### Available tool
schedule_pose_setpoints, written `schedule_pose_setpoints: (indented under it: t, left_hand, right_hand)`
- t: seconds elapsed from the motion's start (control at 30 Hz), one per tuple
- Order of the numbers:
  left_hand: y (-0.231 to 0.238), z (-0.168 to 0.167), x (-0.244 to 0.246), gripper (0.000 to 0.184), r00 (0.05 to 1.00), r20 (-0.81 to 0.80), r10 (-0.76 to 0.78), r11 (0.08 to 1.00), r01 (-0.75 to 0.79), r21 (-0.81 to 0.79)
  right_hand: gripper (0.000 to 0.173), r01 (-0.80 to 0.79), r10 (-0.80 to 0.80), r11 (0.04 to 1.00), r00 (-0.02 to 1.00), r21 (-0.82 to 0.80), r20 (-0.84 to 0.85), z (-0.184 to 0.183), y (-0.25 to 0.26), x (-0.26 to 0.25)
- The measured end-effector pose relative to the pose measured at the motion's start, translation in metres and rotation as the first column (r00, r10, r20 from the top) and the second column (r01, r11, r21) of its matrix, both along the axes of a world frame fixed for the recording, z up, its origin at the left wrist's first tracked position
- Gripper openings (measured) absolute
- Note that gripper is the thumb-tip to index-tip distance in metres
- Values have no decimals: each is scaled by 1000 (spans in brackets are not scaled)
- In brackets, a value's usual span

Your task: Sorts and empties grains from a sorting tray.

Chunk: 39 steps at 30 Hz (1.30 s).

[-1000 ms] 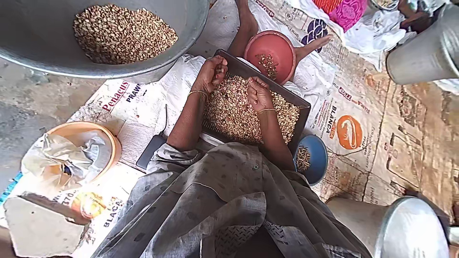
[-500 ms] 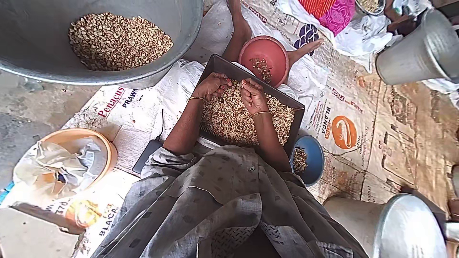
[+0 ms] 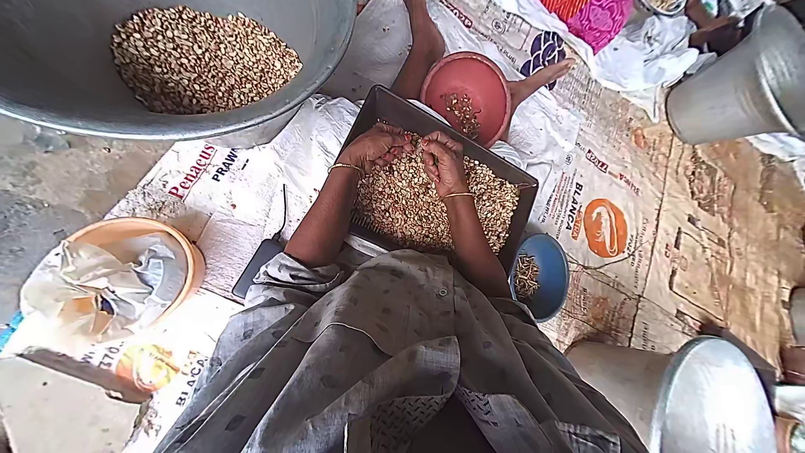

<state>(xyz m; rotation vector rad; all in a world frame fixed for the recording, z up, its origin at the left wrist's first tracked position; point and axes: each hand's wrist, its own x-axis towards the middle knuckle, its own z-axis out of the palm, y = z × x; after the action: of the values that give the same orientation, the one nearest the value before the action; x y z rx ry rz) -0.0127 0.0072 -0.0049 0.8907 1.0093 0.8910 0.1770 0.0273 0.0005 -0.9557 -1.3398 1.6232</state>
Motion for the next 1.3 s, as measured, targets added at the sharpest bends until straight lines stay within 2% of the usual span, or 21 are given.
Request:
schedule_pose_setpoints:
  t: [0.13,0.27,0.3,0.33,0.37,0.4,0.43,0.47,0.53,0.6,0.63,0.7,0.73,0.8,0.87,0.93,1.0,1.07,1.13,1.2,1.3]
  left_hand:
    - [1,-1,-1,23,997,13,75,997,-75,-19]
    - [4,-5,-2,24,979,62,195,981,-192,-39]
    - [4,-5,-2,24,975,79,208,978,-205,-38]
    - [4,-5,-2,23,970,97,225,974,-222,-44]
    - [4,-5,-1,22,964,110,241,970,-237,-52]
    - [4,-6,-2,22,958,122,257,966,-252,-58]
    - [4,-6,-2,22,951,136,279,960,-273,-63]
    - [5,-4,-4,21,941,154,301,953,-294,-70]
    - [6,-4,-6,22,914,217,341,940,-329,-94]
    - [8,-5,-7,24,895,272,355,935,-340,-101]
    - [10,-5,-7,25,888,291,356,935,-341,-102]
    - [7,-6,-7,25,877,305,370,929,-354,-110]
    - [5,-6,-9,26,876,309,371,928,-355,-111]
    - [5,-8,-10,29,888,318,334,942,-321,-93]
    - [6,-9,-10,31,896,315,312,950,-304,-75]
    - [2,-5,-9,31,882,317,350,936,-341,-84]
    - [2,-3,-10,31,870,326,371,927,-365,-80]
    - [2,-3,-8,30,896,276,347,935,-352,-35]
    - [-1,-2,-5,28,945,142,295,953,-302,26]
    - [-4,4,2,28,966,-8,260,964,-260,49]
    - [-4,3,6,30,968,-150,202,979,-198,44]
  right_hand:
    - [19,-7,4,999,998,-53,-57,20,8,5]
    - [21,173,-225,952,955,253,194,61,68,18]
    - [16,164,-312,907,882,389,354,69,93,25]
    - [11,74,-381,868,733,491,563,76,117,35]
    - [22,-44,-411,862,522,505,747,85,134,43]
    - [36,-129,-402,878,326,462,855,93,142,47]
    - [47,-170,-396,886,209,432,894,99,140,46]
    - [49,-180,-428,871,177,457,886,99,134,44]
    - [33,-116,-536,791,343,601,771,79,108,35]
    - [25,-70,-336,849,693,523,637,55,58,18]
    - [23,-123,-168,898,791,421,588,42,33,8]
    - [24,-289,13,895,778,340,628,16,-2,-8]
    - [31,-337,6,870,739,361,673,11,-11,-11]
    - [46,-262,-173,837,706,481,686,25,-12,6]
    - [54,-13,-496,731,677,683,543,50,-1,55]
    - [57,201,-813,493,454,847,365,72,-4,130]
    - [60,294,-951,310,100,904,294,92,-30,217]
    - [65,334,-892,239,-295,912,342,99,-75,297]
    - [75,407,-688,237,-571,882,448,88,-123,363]
    - [83,576,-427,268,-648,773,631,65,-169,410]
    - [57,657,-237,370,-617,657,750,24,-209,438]
